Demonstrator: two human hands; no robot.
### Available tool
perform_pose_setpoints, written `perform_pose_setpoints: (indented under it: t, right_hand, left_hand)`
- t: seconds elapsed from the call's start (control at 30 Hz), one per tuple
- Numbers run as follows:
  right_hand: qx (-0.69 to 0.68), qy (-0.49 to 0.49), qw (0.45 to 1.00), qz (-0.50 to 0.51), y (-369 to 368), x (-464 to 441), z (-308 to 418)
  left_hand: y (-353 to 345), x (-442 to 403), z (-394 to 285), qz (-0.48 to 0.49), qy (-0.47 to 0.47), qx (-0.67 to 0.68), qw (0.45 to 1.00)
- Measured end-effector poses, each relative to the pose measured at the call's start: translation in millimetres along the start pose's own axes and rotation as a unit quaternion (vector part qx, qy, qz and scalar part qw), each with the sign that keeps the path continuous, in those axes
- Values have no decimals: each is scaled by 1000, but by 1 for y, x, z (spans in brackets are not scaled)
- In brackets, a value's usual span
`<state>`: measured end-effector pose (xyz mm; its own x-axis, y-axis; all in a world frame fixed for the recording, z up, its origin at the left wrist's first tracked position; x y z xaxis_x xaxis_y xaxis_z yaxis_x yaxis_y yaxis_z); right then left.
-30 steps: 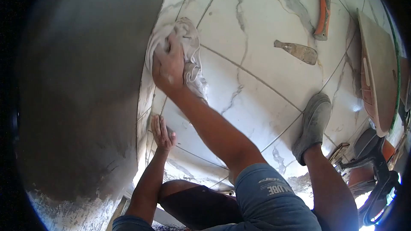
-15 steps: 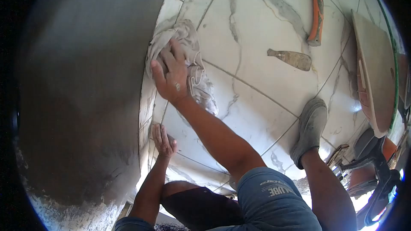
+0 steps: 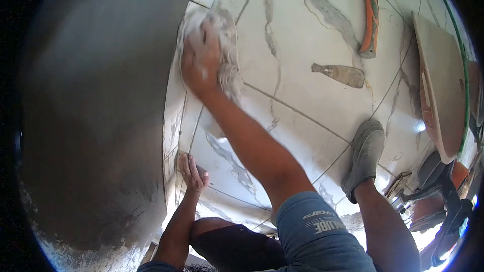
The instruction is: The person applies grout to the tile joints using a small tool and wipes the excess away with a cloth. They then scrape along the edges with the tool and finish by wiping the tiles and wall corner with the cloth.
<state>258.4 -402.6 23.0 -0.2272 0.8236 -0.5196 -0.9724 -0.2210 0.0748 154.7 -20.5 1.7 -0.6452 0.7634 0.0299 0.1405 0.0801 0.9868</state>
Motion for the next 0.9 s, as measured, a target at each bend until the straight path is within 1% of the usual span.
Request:
perform_pose_setpoints:
  t: [0.07,0.1,0.13,0.2,0.23,0.33,0.37,0.4,0.47,0.5,0.6,0.63,0.67,0.73,0.77,0.87,0.9]
  right_hand:
    - [73,-4,995,-64,-8,-35,-26]
    - [0,-52,999,-11,-9,-58,-37]
    - [1,-54,998,-12,-7,-38,-37]
    - [135,59,988,43,-1,-3,-12]
    - [33,11,999,27,5,5,3]
    - [72,48,996,13,3,-24,-13]
    - [32,22,999,-17,1,-42,-18]
    - [31,16,999,-13,1,-29,-17]
    - [87,95,992,-2,2,-10,-7]
    - [60,82,994,38,9,2,6]
    - [46,79,995,28,7,-5,0]
    - [95,78,991,59,6,-18,-8]
    - [94,76,991,62,2,-33,-15]
    - [20,47,999,15,0,-54,-27]
    - [46,44,998,8,2,-50,-20]
    - [41,43,998,22,4,-29,-8]
    - [39,65,997,8,3,-37,-12]
  left_hand:
    - [-2,4,0,8,4,-1,1000]
    - [-1,5,0,10,9,-7,1000]
    - [1,3,0,8,11,-11,1000]
    - [0,-2,0,-11,3,-9,1000]
    - [2,-1,-2,-12,0,-9,1000]
    - [1,0,-2,-9,4,-5,1000]
    - [2,3,-2,-3,7,-6,1000]
    - [4,5,-3,3,10,-12,1000]
    - [1,-6,-3,-8,6,-14,1000]
    - [4,-4,-4,-10,4,-12,1000]
    - [2,-2,-2,-13,1,-9,1000]
    - [1,0,-1,-14,3,-8,1000]
    - [-1,1,-1,-12,6,-8,1000]
    - [0,2,0,-7,7,-4,1000]
    - [2,4,-1,-6,6,-4,1000]
    - [1,-3,-2,-17,4,-3,1000]
    - [-1,-4,-2,-17,3,-6,1000]
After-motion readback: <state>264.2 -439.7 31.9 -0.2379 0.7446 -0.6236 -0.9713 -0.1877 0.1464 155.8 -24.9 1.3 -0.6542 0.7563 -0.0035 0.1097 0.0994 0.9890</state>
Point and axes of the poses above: each hand's wrist, its own x-axis away from the middle knuckle, its own y-axis out of the back of the hand, z = x × y, the point moved 4 cm from there along -x, towards the middle knuckle, and after that the axes turned 12 degrees about y, right-handed, at the moved point
